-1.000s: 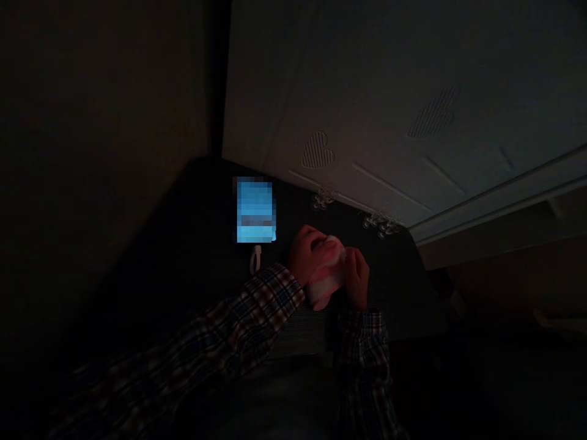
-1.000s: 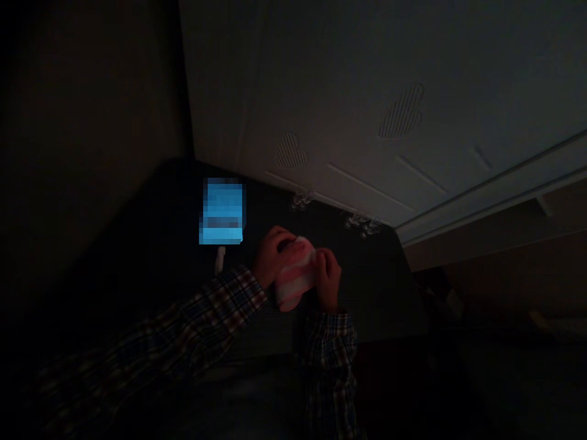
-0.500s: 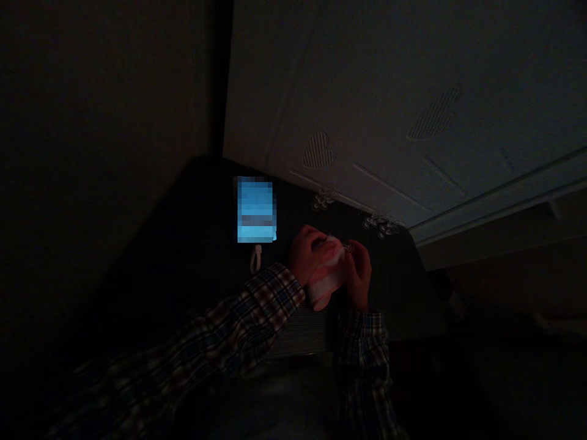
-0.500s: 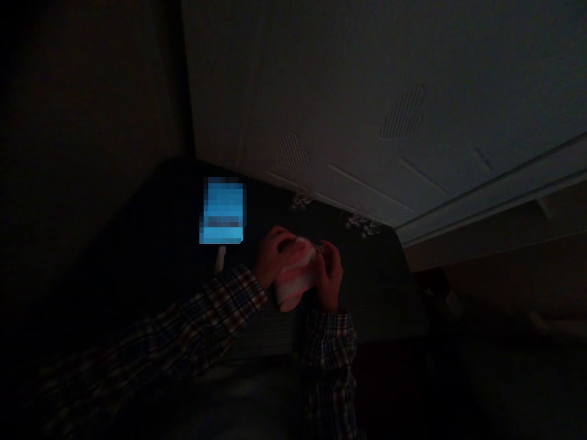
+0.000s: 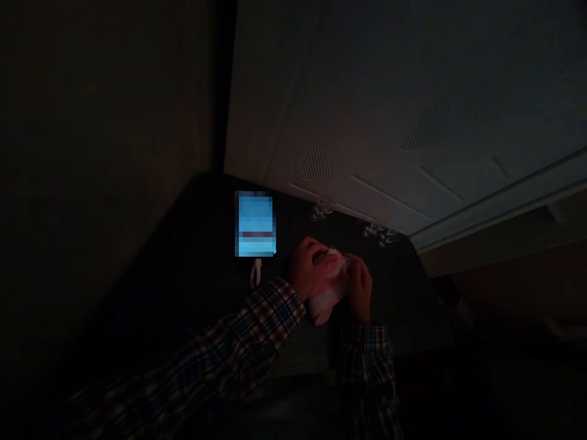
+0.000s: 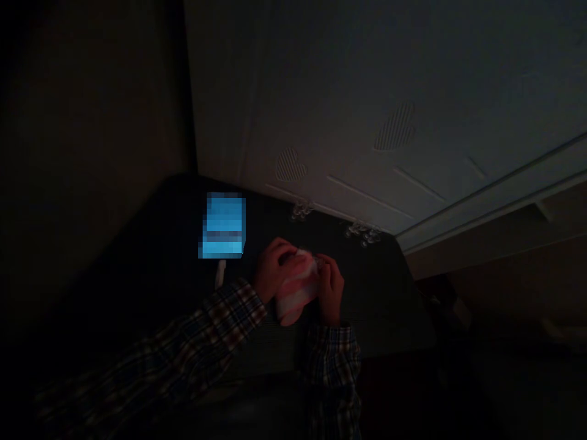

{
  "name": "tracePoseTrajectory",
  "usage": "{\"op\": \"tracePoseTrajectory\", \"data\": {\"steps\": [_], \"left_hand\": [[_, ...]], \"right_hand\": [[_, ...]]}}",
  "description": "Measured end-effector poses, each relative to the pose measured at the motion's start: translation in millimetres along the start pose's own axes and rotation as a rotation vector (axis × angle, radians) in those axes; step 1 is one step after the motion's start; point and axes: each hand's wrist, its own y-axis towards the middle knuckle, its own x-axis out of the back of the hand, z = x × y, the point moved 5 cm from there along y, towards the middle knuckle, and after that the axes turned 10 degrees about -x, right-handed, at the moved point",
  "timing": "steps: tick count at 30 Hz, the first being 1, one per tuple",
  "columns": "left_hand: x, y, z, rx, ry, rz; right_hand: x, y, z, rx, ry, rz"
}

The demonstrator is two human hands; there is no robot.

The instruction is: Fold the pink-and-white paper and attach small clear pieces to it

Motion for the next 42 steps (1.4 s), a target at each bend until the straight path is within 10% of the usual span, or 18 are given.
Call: {"op": "tracePoseTrajectory", "data": {"steps": [28,42], "left_hand": [[0.7,0,14,0.090,-0.056,-0.048],[2.3,-2,12,0.122,-0.156,-0.090]], "right_hand": [[-6,0,-4,-0.078,0.019,0.133],[1,2,-7,-0.139,0.452,0.089]]}}
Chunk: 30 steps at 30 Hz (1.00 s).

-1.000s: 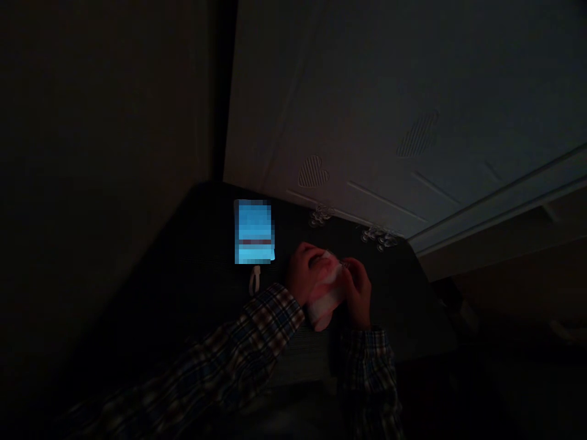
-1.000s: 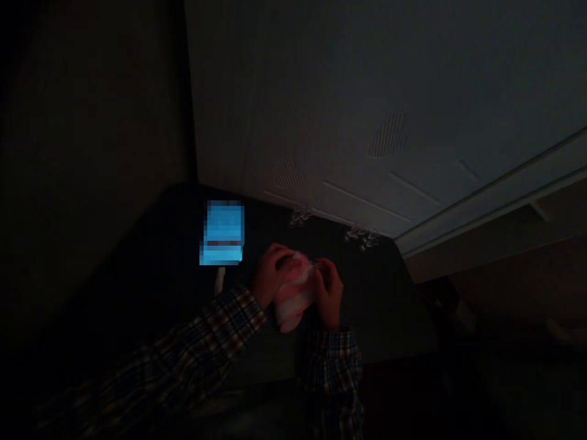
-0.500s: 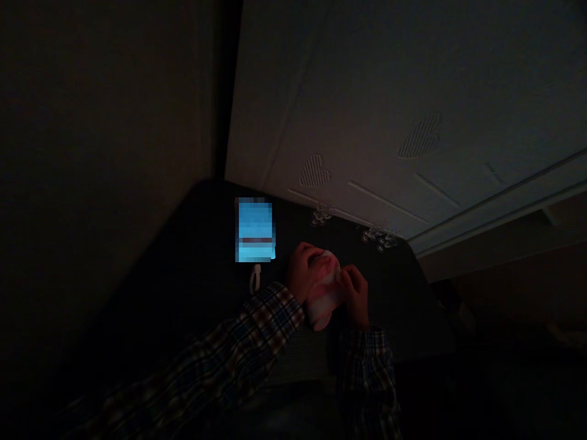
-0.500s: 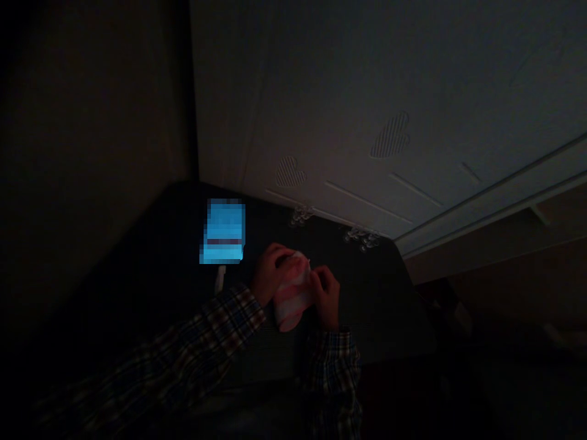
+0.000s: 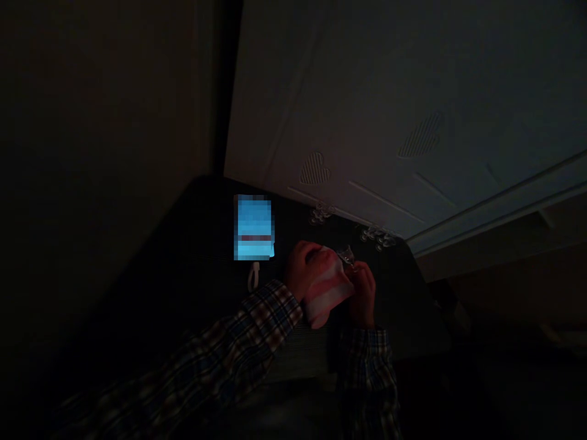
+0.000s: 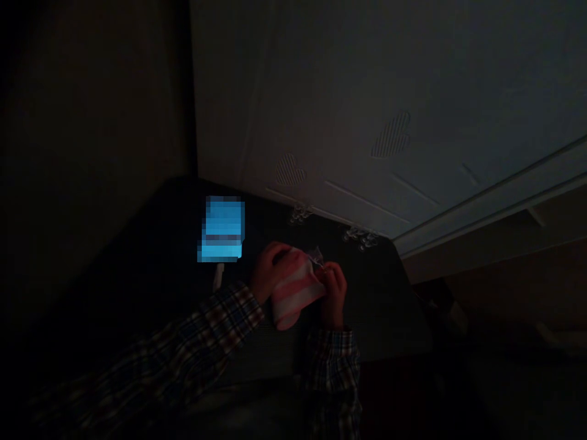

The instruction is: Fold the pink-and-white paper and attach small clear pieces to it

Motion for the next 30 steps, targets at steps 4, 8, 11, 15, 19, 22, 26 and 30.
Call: {"op": "tracePoseTrajectory", "data": {"steps": [4,8,11,15,19,22,26,30], "left_hand": [[-3.2,0,-4,0.027,-0.119,0.042],[-10.2,-3,-4,0.095,-0.282,0.098],[-12.7,-4,-1,0.115,-0.291,0.118],[-13.1,-3,1,0.072,-0.183,0.156],[-14.6,-2,-3,-0.032,-0.064,0.229],[-15.1,-2,-6,-0.089,0.003,0.243],[-17.6,-5,-5,-0.103,0.057,0.278],[-19.7,-8,-5,-0.144,0.080,0.329]], "right_hand": [[-10,-1,2,-0.020,-0.040,0.114],[-13,-2,3,-0.049,-0.040,0.120],[-16,-3,3,-0.062,-0.067,0.153],[-20,-5,1,-0.090,-0.101,0.187],[-20,-5,2,-0.084,-0.157,0.173],[-20,-4,3,-0.067,-0.225,0.157],[-15,-3,1,-0.025,-0.334,0.065],[-9,-1,-4,-0.001,-0.369,0.006]]}}
